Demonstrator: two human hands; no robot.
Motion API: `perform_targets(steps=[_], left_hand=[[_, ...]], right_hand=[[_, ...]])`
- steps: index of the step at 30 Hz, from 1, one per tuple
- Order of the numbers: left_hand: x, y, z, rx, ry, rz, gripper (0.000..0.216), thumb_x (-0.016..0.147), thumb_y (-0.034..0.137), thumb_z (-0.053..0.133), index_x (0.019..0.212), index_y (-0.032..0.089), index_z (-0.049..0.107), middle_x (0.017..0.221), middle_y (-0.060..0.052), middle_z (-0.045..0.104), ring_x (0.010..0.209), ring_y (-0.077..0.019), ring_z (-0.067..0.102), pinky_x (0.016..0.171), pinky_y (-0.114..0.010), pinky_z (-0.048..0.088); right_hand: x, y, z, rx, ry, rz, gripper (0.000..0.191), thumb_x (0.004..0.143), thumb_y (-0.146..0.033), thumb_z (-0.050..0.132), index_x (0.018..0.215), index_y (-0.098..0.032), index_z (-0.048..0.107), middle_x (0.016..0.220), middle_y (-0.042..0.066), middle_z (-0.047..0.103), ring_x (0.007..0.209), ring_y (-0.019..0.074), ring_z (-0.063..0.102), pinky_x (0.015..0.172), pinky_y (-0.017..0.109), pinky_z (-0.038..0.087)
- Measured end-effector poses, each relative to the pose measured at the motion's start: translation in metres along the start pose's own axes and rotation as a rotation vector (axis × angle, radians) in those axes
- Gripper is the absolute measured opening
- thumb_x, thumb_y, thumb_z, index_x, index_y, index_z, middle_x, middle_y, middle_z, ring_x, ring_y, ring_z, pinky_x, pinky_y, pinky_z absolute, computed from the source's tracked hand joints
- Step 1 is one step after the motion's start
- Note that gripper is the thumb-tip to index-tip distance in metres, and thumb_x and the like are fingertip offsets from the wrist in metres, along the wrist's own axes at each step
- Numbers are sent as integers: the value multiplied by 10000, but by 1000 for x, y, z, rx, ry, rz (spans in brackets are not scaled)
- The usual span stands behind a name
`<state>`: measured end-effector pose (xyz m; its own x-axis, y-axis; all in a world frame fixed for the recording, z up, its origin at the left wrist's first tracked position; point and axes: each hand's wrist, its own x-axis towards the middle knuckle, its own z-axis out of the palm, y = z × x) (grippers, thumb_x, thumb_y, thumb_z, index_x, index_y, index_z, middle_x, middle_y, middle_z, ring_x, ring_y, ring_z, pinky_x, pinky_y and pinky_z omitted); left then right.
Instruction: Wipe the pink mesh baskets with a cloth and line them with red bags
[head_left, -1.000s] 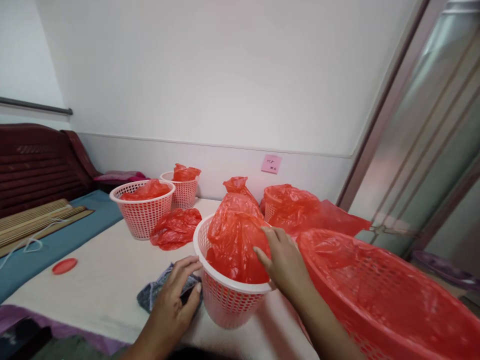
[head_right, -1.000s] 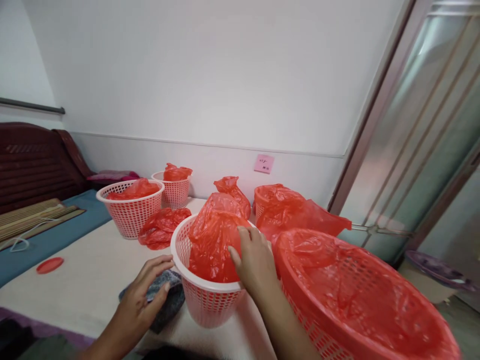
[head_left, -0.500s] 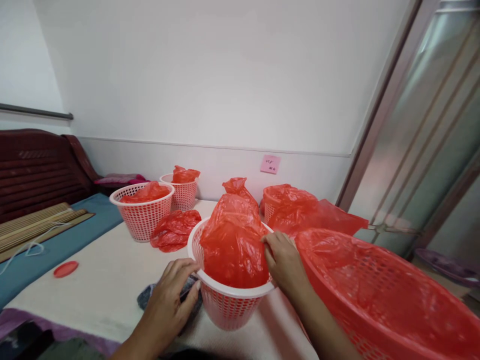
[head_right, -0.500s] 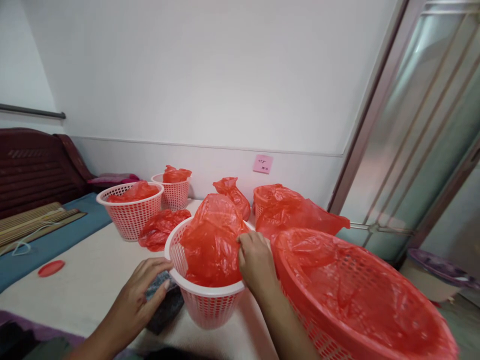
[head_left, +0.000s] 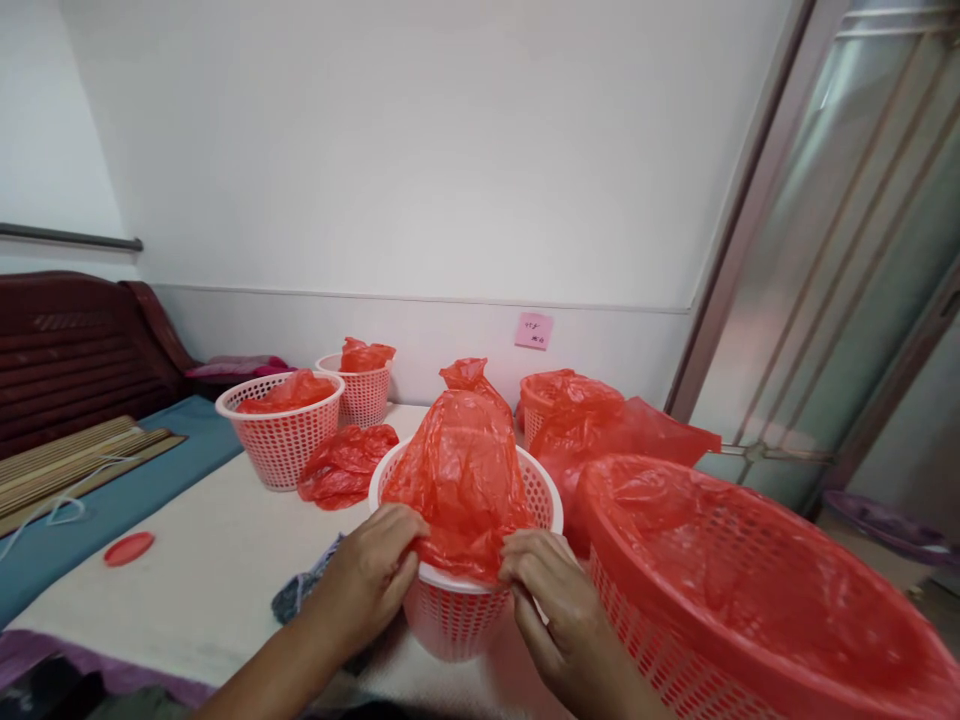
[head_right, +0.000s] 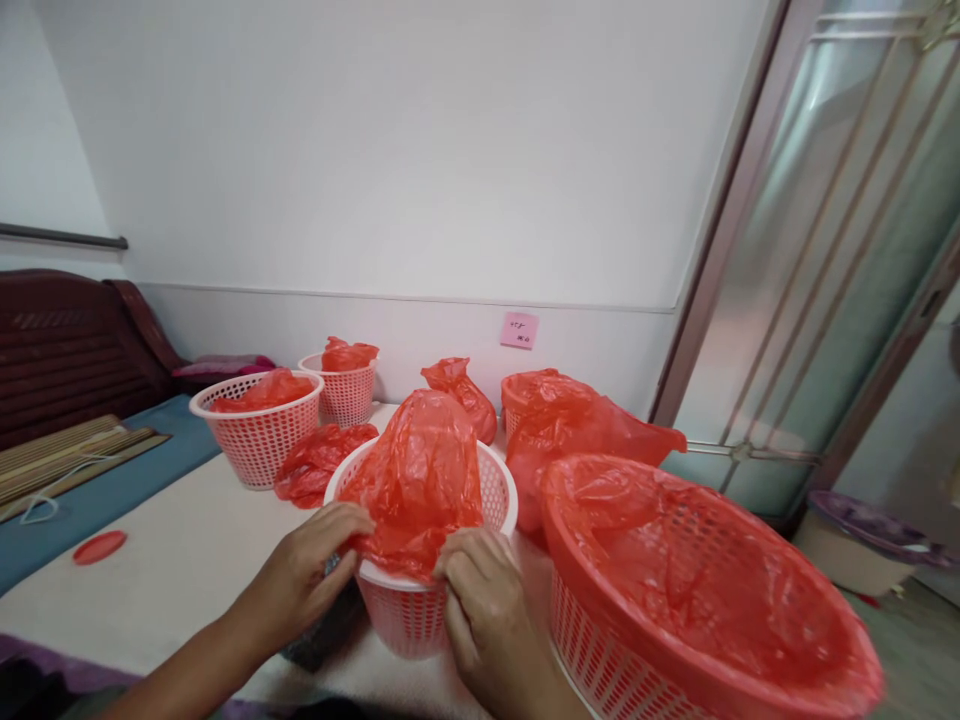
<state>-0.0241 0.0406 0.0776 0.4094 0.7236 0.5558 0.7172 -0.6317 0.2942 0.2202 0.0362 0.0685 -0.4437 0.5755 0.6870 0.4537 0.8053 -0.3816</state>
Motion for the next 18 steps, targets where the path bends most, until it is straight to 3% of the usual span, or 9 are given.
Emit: perform_targets(steps=[5, 8, 12, 15, 18], left_hand=[[-13, 1, -1, 76, 75, 194, 243, 841, 38, 452, 1026, 182, 520, 948, -79, 621, 916, -203, 565, 827, -369, 495], [-16, 5, -2, 119, 53, 244, 231, 839, 36, 468, 1018, 166, 533, 947, -90, 619, 905, -208, 562, 814, -374, 504], [-17, 13, -1, 143, 34, 259, 214, 852, 61, 470, 1025, 160, 549, 963, -100, 623, 903, -215, 577, 797, -384, 525], [-19, 16, -2, 166, 33, 264, 221, 856, 69, 474, 1041, 160, 552, 980, -103, 634, 927, -223, 591, 808, -391, 535], [-23, 16, -4, 221, 44, 279, 231, 859, 91, 497, 1074, 162, 545, 1019, -106, 653, 975, -228, 606, 851, -389, 536]], right_hand=[[-10, 8, 3, 0, 73, 56, 221, 869, -34, 381, 886, -218, 502, 864, 26, 546, 850, 176, 515, 761, 336, 432], [-7, 12, 3, -28, 134, 106, 250, 896, -62, 394, 1043, -225, 514, 915, 32, 561, 865, 168, 532, 765, 321, 446], [6, 9, 2, -165, 14, 106, 504, 826, -2, 400, 1270, -235, 457, 1187, 94, 515, 1091, 225, 477, 920, 419, 415], [13, 5, 3, -175, -100, 104, 368, 767, 28, 412, 995, -214, 572, 1188, 84, 516, 1118, 246, 450, 944, 446, 389], [10, 4, 4, -106, -85, 103, 230, 794, 11, 413, 793, -200, 504, 998, 51, 561, 998, 210, 489, 876, 391, 408]])
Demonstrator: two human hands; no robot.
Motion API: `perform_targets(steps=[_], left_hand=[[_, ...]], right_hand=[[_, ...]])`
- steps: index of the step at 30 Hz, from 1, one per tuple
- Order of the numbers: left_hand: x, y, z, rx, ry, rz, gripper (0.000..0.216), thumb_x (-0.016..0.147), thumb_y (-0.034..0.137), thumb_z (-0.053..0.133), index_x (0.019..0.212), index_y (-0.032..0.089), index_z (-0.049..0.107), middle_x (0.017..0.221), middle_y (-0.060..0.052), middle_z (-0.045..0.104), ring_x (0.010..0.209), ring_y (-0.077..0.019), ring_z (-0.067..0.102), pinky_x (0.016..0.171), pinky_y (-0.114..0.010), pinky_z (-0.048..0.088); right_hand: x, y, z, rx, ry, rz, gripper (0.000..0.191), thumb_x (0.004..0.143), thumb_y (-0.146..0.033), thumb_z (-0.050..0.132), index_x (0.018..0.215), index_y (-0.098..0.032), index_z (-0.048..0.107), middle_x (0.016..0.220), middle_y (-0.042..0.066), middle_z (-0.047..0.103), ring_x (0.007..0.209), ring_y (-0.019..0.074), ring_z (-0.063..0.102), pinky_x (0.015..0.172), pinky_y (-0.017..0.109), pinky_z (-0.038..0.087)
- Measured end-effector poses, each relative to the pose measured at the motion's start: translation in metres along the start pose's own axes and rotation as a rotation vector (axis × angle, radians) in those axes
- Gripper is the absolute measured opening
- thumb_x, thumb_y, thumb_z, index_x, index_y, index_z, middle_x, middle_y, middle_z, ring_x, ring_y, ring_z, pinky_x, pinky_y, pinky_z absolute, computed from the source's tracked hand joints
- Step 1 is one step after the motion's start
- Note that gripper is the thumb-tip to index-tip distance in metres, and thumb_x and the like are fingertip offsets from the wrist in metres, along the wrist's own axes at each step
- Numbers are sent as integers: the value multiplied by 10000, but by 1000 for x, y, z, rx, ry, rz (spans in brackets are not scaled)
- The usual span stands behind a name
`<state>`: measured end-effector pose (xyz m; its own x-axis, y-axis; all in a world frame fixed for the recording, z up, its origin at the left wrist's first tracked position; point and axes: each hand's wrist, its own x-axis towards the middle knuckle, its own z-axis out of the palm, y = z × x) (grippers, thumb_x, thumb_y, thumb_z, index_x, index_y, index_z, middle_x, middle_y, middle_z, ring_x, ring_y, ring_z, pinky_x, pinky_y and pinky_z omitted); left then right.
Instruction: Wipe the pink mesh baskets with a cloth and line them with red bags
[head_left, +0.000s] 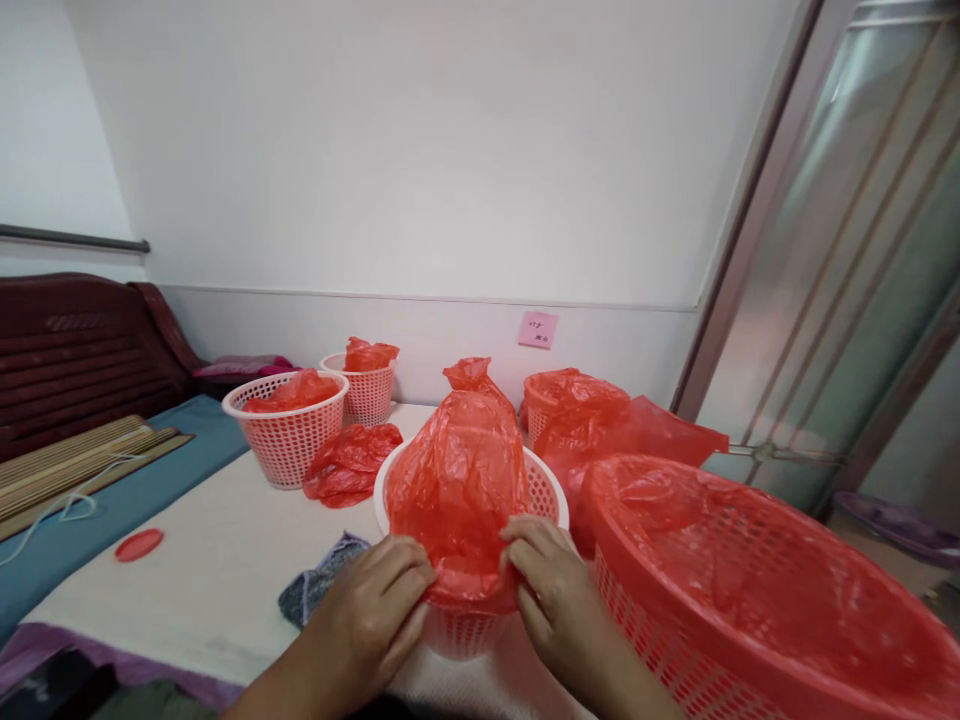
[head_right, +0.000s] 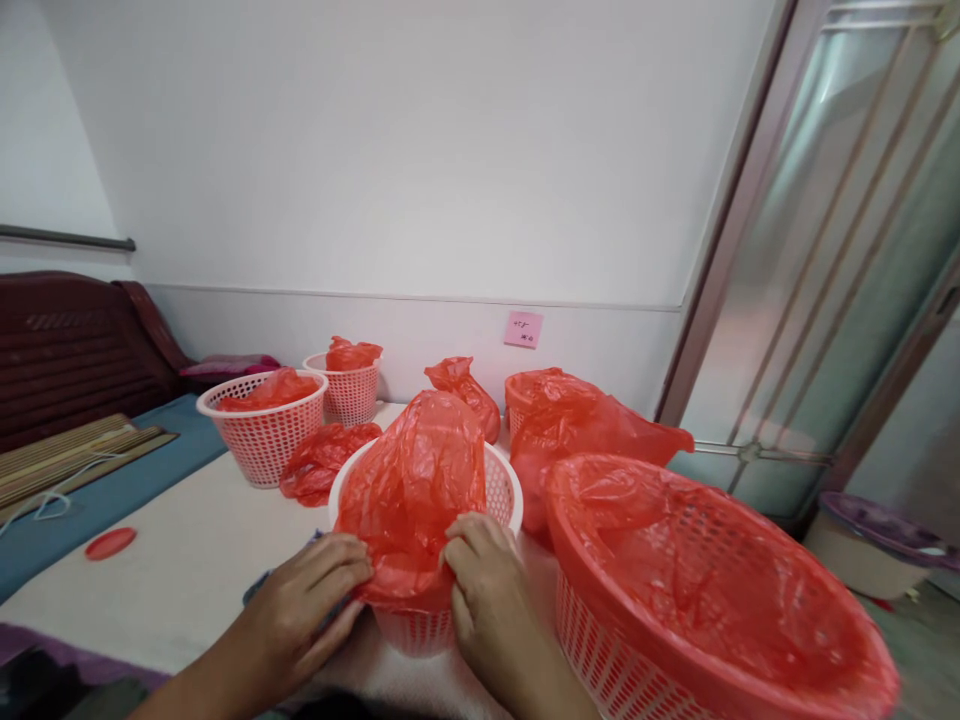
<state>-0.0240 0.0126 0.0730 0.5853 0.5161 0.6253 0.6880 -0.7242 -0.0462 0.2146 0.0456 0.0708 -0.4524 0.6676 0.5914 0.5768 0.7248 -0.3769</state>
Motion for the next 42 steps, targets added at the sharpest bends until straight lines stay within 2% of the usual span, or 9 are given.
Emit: perform_targets(steps=[7, 14, 18, 23, 28, 32, 37, 39, 42], left_hand=[[-19, -4, -2, 146, 20, -4, 357, 843, 144, 566, 1196, 155, 516, 1096, -107, 680, 1060, -220, 619, 940, -375, 521], [-32, -8, 4, 177, -11, -54, 348, 848, 163, 568, 1193, 185, 535, 1116, -87, 676, 1090, -206, 611, 946, -364, 527], [-36, -9, 6, 190, 2, -69, 349, 856, 173, 562, 1204, 187, 536, 1141, -87, 671, 1129, -203, 592, 966, -365, 517], [-38, -6, 3, 185, -6, -44, 356, 841, 192, 589, 1195, 199, 549, 1140, -71, 672, 1148, -188, 579, 991, -333, 495], [-42, -4, 5, 72, 30, -112, 373, 839, 177, 597, 1203, 227, 535, 1206, -57, 634, 1218, -168, 520, 1041, -302, 441], [-40, -3, 4, -142, 161, -341, 271, 863, 218, 566, 1131, 259, 564, 1194, -57, 615, 1144, -176, 565, 957, -296, 498], [-31, -15, 8, -585, 300, -865, 259, 853, 422, 556, 1028, 237, 601, 1035, -57, 655, 947, -196, 636, 779, -301, 554], [-27, -23, 12, -769, 324, -1077, 372, 791, 505, 604, 1018, 210, 602, 992, -61, 660, 912, -213, 635, 727, -316, 561], [-20, -29, 17, -964, 370, -1273, 422, 724, 538, 660, 959, 191, 609, 921, -46, 646, 868, -213, 620, 647, -304, 552]], right_hand=[[-30, 14, 3, -143, 190, -4, 160, 869, -61, 444, 895, -207, 504, 971, 57, 535, 957, 219, 481, 826, 401, 394], [-49, 26, 12, -213, 255, 43, 112, 894, -120, 472, 900, -215, 530, 954, 58, 524, 897, 206, 497, 776, 364, 430], [-52, 27, 14, -101, 270, 112, 144, 909, -152, 433, 903, -224, 558, 959, 52, 548, 904, 194, 535, 784, 343, 451], [-53, 29, 10, 237, 236, 397, 162, 908, -326, 469, 833, -221, 567, 803, 15, 588, 750, 163, 580, 660, 281, 466], [-41, 37, 5, 559, 444, 718, 399, 789, -532, 597, 986, -187, 571, 845, 52, 653, 723, 190, 621, 628, 307, 509], [-26, 37, 5, 735, 459, 762, 444, 690, -543, 695, 902, -168, 587, 680, 20, 635, 581, 157, 578, 511, 264, 466], [-27, 28, 6, 746, 332, 614, 329, 767, -485, 646, 703, -170, 578, 599, -23, 528, 532, 109, 482, 503, 239, 404], [-31, 28, 7, 718, 301, 614, 324, 799, -494, 606, 774, -171, 595, 630, -20, 529, 549, 121, 500, 518, 253, 419], [-36, 32, 8, 619, 268, 626, 434, 843, -515, 542, 1112, -176, 564, 702, -15, 556, 601, 149, 556, 561, 280, 450]])
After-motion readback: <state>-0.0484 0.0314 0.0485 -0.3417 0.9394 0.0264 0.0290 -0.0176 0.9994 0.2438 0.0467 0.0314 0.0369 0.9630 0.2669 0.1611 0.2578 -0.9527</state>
